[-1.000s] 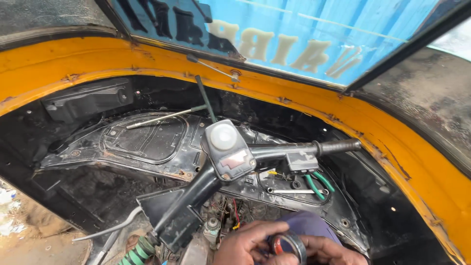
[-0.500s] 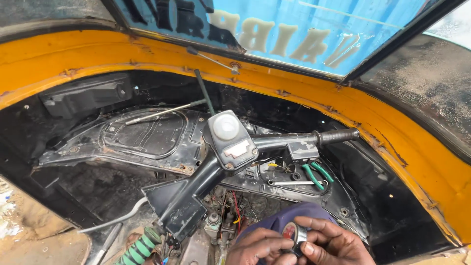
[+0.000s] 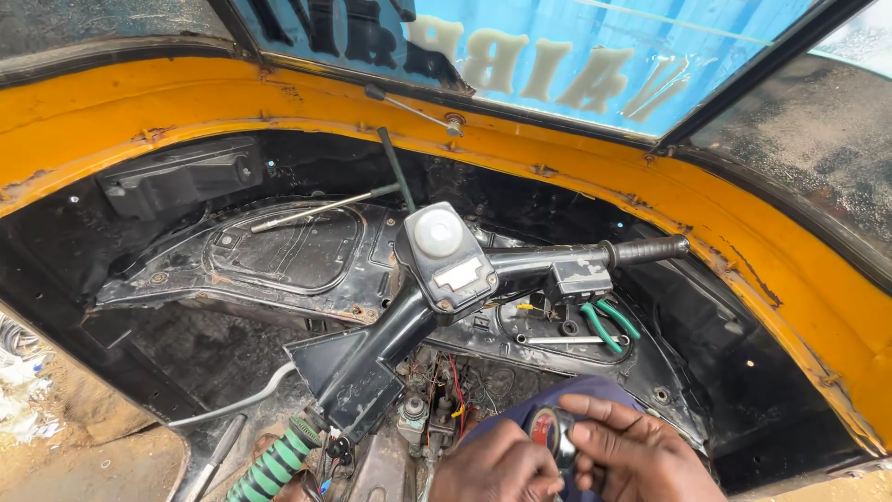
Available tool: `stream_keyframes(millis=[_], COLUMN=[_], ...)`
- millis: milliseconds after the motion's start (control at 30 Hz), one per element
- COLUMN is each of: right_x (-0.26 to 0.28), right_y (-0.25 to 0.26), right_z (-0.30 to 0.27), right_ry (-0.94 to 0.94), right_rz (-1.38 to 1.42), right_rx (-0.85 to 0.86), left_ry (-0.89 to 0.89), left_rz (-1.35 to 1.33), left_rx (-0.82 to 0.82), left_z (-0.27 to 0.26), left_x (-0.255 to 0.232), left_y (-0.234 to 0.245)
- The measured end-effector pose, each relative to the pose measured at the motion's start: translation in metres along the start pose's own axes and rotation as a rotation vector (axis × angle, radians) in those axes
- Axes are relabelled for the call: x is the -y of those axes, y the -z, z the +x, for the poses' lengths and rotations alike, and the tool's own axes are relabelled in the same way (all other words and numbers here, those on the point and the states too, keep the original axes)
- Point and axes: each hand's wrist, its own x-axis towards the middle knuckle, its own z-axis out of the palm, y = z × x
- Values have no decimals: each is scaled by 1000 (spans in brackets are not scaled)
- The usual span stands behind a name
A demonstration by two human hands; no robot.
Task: Repairing electrical wiring inside a vehicle cabin.
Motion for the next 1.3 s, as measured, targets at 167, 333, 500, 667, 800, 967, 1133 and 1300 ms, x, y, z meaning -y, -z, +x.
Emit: stream_keyframes(millis=[167, 333, 500, 667, 800, 967, 1133, 1300], right_x=[40, 51, 16, 19, 42, 24, 6, 5], right_y=[-23, -37, -4, -9, -23, 7, 9, -15], right_z=[-9, -26, -20, -39, -59, -45, -40, -46], right_ry=[15, -212, -288, -271, -272, -8, 83, 17], right_rz=[143, 24, -59, -94, -124, -335, -609, -465], right_rx=[-186, -233, 194, -27, 11, 442, 335, 271], left_ry=[-137, 132, 598, 745, 871, 693, 691, 642], left_rz=[278, 406, 716, 624, 555, -383, -1158, -678], left_rx=[120, 448, 188, 141, 384, 412, 448, 313], left_z=[-22, 0, 14, -3, -27, -3, -12, -10], left_x=[53, 51, 5, 30, 81, 23, 22, 27], left_y=[-43, 5, 30, 20, 2, 4, -24, -31])
